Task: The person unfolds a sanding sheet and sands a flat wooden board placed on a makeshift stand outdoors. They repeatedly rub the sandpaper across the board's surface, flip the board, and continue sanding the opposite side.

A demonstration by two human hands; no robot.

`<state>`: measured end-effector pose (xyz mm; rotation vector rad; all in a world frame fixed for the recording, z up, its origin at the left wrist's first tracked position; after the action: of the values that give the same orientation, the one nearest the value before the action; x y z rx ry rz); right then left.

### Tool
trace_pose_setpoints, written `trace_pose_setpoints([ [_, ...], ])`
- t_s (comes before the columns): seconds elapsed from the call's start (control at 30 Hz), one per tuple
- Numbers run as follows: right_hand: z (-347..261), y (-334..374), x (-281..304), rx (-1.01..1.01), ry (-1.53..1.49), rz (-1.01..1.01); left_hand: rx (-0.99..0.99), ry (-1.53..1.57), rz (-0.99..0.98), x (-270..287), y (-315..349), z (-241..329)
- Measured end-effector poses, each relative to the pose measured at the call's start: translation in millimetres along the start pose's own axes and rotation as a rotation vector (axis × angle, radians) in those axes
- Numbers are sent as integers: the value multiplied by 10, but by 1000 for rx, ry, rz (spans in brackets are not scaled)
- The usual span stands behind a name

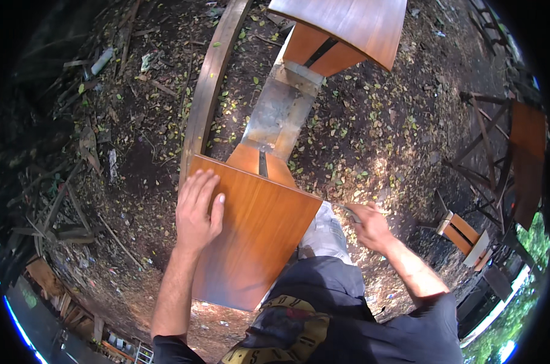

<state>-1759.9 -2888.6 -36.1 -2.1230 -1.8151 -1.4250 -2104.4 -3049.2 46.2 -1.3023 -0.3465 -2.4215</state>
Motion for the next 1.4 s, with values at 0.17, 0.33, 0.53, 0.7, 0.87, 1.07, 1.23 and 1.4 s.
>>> trace_pose_setpoints([
  [0.17,1420,913,-92,-368,107,49,-129,-201,-155,-431,-313,86],
  [0.33,1822,1186,-612,-661,-27,-71,-225,-191,-365,-940,-283,379],
  [0.53,1592,960,-737,-575,-136,-14,-280,-140,-417,-1443,-120,908],
  [0.7,1765,952,-876,-593,-128,35,-324,50,-442,-1769,-71,1462],
  [0.87,1755,868,-905,-622,-135,2,-343,112,-414,-1747,-57,1419],
  [1.07,1770,915,-884,-623,-163,55,-277,-95,-336,-999,-371,463],
  [1.23,1502,622,-788,-420,-262,187,-234,-263,-293,-446,-588,-102],
  [1.4,377,-139,-242,-238,-320,243,76,-265,-192,-47,-585,-655],
])
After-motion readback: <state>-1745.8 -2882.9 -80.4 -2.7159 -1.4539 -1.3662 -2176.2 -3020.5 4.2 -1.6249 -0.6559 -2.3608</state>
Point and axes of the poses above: each hand's wrist, its own y-axis away from the middle knuckle, its own x-axis out of the back of the hand, z = x × y, the point moved 10 cm from there along -y, towards the middle knuckle, and after that the axes turned 1 degree about -x, right-handed, at the moved point
